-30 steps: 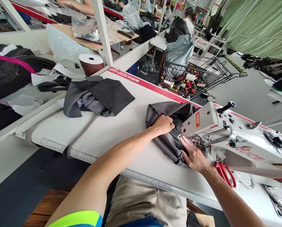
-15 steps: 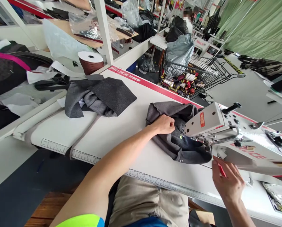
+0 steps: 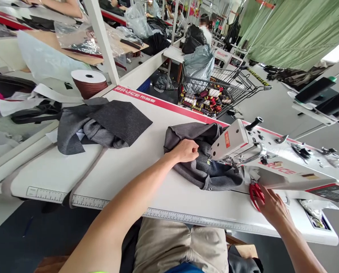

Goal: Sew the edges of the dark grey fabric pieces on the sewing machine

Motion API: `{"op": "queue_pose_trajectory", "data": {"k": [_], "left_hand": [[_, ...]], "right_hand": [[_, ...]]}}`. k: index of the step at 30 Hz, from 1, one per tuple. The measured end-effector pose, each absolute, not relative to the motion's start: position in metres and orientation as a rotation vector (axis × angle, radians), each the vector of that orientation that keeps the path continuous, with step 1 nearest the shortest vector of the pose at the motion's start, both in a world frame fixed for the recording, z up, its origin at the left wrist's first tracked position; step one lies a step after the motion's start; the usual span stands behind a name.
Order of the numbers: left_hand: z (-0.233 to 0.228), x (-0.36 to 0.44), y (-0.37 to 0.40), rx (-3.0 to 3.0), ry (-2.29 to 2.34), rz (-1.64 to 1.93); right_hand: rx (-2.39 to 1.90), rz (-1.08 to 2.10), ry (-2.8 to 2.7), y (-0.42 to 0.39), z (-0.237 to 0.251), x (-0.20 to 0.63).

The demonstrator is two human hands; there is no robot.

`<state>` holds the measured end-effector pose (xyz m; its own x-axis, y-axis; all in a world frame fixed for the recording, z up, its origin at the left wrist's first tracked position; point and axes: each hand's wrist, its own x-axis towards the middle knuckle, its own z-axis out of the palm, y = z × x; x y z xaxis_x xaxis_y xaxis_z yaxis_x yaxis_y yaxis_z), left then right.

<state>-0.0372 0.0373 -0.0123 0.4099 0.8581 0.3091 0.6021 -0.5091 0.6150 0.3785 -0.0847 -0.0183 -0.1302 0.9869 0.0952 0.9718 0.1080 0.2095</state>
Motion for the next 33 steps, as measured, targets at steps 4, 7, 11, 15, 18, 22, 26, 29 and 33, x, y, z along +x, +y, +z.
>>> {"op": "queue_pose_trajectory", "data": {"k": [4,7,11,15,18,22,26,29,33], "left_hand": [[-0.013,-0.039,0.038,2.296,1.222,0.855],[-0.013,-0.04,0.038,2.326,1.219,0.856],[-0.009,-0.039,0.036,2.369,1.213,0.834],[-0.007,-0.037,0.03,2.413,1.158,0.776],[-0.008,-0.035,0.029,2.467,1.141,0.743],[-0.013,-0.033,0.033,2.451,1.243,0.752],[-0.015,-0.035,0.036,2.39,1.284,0.77],[-0.014,-0.038,0.036,2.374,1.256,0.788],[-0.012,-0.041,0.034,2.362,1.225,0.802]], "right_hand": [[2.011,0.262,2.223,-0.075,-0.009,0.376],[2.09,0.22,2.226,-0.071,-0.004,0.376],[2.116,0.194,2.334,-0.072,0.0,0.384],[2.17,0.21,2.331,-0.081,0.009,0.394],[2.195,0.267,2.291,-0.095,0.021,0.4],[2.163,0.284,2.345,-0.118,0.04,0.402],[2.145,-0.116,2.366,-0.134,0.059,0.368],[2.075,-0.682,2.377,-0.133,0.067,0.312],[1.908,-1.654,2.122,-0.116,0.062,0.233]]}}
